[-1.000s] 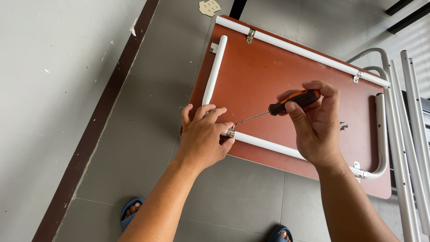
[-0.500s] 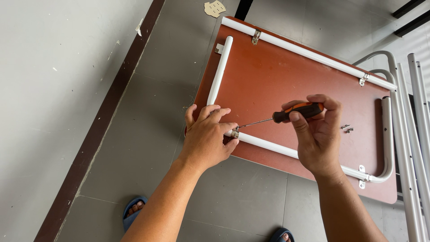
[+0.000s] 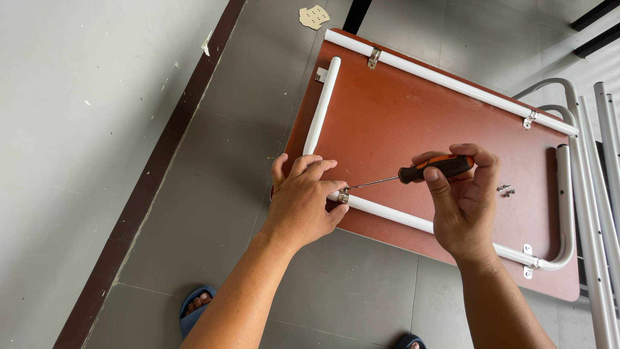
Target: The person uses a screwdriver to fasten screws into metal brackets on a reddish-brown tabletop, securing white tubular frame pieces. The person works methodically across multiple attachment points on the tabletop.
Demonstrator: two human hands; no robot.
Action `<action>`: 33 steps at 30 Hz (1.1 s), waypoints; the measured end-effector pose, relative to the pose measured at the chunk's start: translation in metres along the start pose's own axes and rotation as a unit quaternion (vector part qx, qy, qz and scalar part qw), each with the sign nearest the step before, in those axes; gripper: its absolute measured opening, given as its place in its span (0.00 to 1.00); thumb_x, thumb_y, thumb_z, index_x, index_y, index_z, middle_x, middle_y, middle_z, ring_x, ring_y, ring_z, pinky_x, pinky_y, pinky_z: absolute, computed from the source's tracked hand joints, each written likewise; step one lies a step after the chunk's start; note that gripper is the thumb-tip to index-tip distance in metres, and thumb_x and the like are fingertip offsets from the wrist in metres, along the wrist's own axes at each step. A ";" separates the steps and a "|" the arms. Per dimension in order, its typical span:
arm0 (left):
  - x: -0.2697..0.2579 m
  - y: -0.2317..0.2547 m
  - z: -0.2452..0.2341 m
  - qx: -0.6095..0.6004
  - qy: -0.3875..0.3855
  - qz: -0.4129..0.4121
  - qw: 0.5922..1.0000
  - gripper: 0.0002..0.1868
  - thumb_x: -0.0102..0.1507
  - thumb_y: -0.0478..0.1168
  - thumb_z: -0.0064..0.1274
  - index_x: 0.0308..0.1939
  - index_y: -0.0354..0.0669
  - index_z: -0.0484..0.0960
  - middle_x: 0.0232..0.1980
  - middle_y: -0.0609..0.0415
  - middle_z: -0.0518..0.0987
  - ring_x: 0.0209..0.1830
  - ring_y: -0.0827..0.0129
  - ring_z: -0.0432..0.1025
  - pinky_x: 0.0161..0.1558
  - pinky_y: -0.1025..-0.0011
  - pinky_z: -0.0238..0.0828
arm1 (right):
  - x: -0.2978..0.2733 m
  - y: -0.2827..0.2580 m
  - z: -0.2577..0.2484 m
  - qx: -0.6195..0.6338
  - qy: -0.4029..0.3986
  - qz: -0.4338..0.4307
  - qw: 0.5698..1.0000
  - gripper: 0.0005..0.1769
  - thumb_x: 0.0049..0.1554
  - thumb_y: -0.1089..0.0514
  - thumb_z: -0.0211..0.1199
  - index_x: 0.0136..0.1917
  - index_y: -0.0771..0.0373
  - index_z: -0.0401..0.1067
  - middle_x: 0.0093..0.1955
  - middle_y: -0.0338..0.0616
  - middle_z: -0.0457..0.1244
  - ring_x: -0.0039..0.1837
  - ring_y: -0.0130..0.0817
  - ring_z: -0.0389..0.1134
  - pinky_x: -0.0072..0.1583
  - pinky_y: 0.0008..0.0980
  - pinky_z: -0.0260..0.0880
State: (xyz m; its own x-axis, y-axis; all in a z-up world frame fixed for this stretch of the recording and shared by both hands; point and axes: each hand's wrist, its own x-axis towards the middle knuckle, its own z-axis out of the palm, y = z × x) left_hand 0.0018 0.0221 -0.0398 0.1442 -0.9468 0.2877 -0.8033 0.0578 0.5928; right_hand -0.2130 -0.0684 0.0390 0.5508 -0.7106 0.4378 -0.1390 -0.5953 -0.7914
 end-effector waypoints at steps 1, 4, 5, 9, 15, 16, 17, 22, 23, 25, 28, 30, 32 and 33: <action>0.000 0.000 0.000 -0.001 -0.001 -0.001 1.000 0.16 0.55 0.50 0.66 0.44 0.51 0.90 0.64 0.53 0.76 0.72 0.62 0.59 0.72 0.38 0.31 | -0.001 0.000 0.000 0.002 0.000 -0.001 1.000 0.17 0.71 0.66 0.52 0.67 0.59 0.49 0.59 0.56 0.66 0.60 0.39 0.73 0.64 0.37 0.77; 0.000 0.000 0.000 -0.003 -0.005 -0.005 1.000 0.17 0.55 0.50 0.66 0.44 0.50 0.90 0.64 0.53 0.76 0.72 0.62 0.58 0.72 0.39 0.31 | -0.001 0.000 0.001 0.001 -0.003 -0.006 1.000 0.17 0.71 0.66 0.52 0.67 0.59 0.49 0.59 0.57 0.67 0.60 0.40 0.73 0.64 0.38 0.77; 0.000 0.000 0.000 -0.004 -0.007 -0.007 1.000 0.17 0.55 0.50 0.66 0.44 0.50 0.90 0.64 0.53 0.76 0.72 0.62 0.58 0.73 0.39 0.31 | -0.001 0.000 0.001 -0.005 -0.006 -0.010 1.000 0.17 0.71 0.66 0.52 0.67 0.59 0.49 0.59 0.57 0.67 0.61 0.40 0.73 0.64 0.38 0.77; 0.001 0.000 0.000 -0.006 -0.009 -0.011 1.000 0.17 0.55 0.50 0.66 0.44 0.50 0.90 0.64 0.53 0.76 0.72 0.63 0.58 0.73 0.39 0.31 | -0.001 -0.003 0.002 -0.009 -0.017 -0.018 1.000 0.17 0.71 0.66 0.52 0.66 0.60 0.48 0.60 0.57 0.66 0.61 0.41 0.72 0.65 0.38 0.77; 0.002 0.002 -0.002 -0.012 -0.020 -0.024 0.999 0.15 0.55 0.49 0.65 0.43 0.50 0.90 0.64 0.54 0.76 0.73 0.63 0.57 0.73 0.39 0.30 | 0.002 -0.009 0.006 -0.014 -0.049 -0.051 0.997 0.19 0.70 0.67 0.54 0.67 0.61 0.49 0.62 0.57 0.65 0.63 0.41 0.72 0.67 0.38 0.76; 0.002 0.002 -0.002 -0.015 -0.018 -0.024 0.999 0.15 0.55 0.49 0.65 0.43 0.50 0.90 0.64 0.54 0.76 0.72 0.63 0.57 0.73 0.39 0.30 | 0.003 -0.009 0.006 -0.009 -0.053 -0.051 0.997 0.19 0.70 0.67 0.54 0.67 0.61 0.49 0.62 0.57 0.65 0.63 0.41 0.72 0.66 0.38 0.77; 0.002 0.003 -0.003 -0.017 -0.016 -0.023 0.999 0.15 0.55 0.49 0.65 0.43 0.50 0.90 0.64 0.54 0.76 0.72 0.63 0.57 0.73 0.39 0.30 | 0.005 -0.010 0.007 -0.003 -0.056 -0.052 0.997 0.19 0.70 0.67 0.54 0.67 0.61 0.49 0.62 0.57 0.65 0.62 0.40 0.73 0.66 0.38 0.77; 0.002 0.004 -0.003 -0.023 -0.011 -0.026 0.999 0.14 0.54 0.48 0.66 0.41 0.49 0.90 0.64 0.54 0.76 0.72 0.63 0.58 0.72 0.39 0.30 | 0.013 -0.015 0.010 -0.012 -0.070 -0.051 0.996 0.21 0.66 0.70 0.57 0.66 0.64 0.51 0.62 0.57 0.64 0.63 0.38 0.72 0.66 0.38 0.77; 0.002 0.004 -0.002 -0.021 -0.012 -0.028 0.999 0.13 0.54 0.48 0.65 0.41 0.49 0.90 0.64 0.54 0.76 0.72 0.63 0.58 0.73 0.39 0.30 | 0.016 -0.016 0.011 -0.017 -0.071 -0.055 0.996 0.22 0.65 0.70 0.59 0.66 0.64 0.52 0.62 0.58 0.64 0.63 0.38 0.71 0.66 0.38 0.77; 0.003 0.004 -0.002 -0.018 -0.014 -0.030 0.999 0.13 0.54 0.47 0.65 0.41 0.49 0.89 0.63 0.54 0.76 0.72 0.63 0.58 0.72 0.39 0.30 | 0.021 -0.018 0.013 -0.036 -0.075 -0.061 0.995 0.22 0.64 0.71 0.60 0.65 0.66 0.53 0.62 0.57 0.64 0.63 0.37 0.70 0.65 0.37 0.77; 0.003 0.004 -0.002 -0.022 -0.007 -0.026 0.999 0.17 0.54 0.47 0.66 0.44 0.48 0.88 0.63 0.54 0.77 0.72 0.62 0.59 0.72 0.40 0.31 | 0.030 -0.020 0.018 -0.038 -0.085 -0.061 0.994 0.22 0.64 0.71 0.61 0.65 0.66 0.53 0.62 0.56 0.65 0.62 0.36 0.70 0.64 0.36 0.78; 0.003 0.004 -0.003 -0.034 0.012 -0.015 0.999 0.22 0.53 0.48 0.66 0.49 0.45 0.86 0.61 0.54 0.78 0.70 0.62 0.59 0.72 0.40 0.32 | 0.035 -0.020 0.024 0.016 -0.094 -0.053 0.994 0.21 0.67 0.70 0.60 0.66 0.64 0.53 0.63 0.56 0.64 0.65 0.37 0.69 0.65 0.36 0.78; 0.003 0.004 -0.004 -0.036 -0.008 -0.025 0.999 0.21 0.53 0.48 0.66 0.47 0.46 0.86 0.62 0.55 0.77 0.71 0.63 0.59 0.73 0.41 0.32 | 0.041 -0.018 0.028 0.062 -0.101 -0.011 0.993 0.20 0.68 0.70 0.58 0.64 0.62 0.50 0.63 0.55 0.65 0.65 0.37 0.71 0.62 0.34 0.78; 0.003 0.004 -0.005 -0.036 -0.018 -0.030 0.999 0.20 0.53 0.48 0.66 0.47 0.47 0.86 0.62 0.55 0.77 0.71 0.63 0.59 0.73 0.41 0.32 | 0.044 -0.018 0.030 0.084 -0.105 0.010 0.991 0.19 0.68 0.69 0.58 0.63 0.61 0.49 0.62 0.54 0.65 0.65 0.36 0.72 0.60 0.33 0.78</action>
State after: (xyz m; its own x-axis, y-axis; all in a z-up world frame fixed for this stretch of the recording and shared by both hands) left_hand 0.0018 0.0207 -0.0325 0.1693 -0.9600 0.2231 -0.7493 0.0216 0.6618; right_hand -0.1612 -0.0780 0.0593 0.7108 -0.6176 0.3367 -0.0218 -0.4978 -0.8670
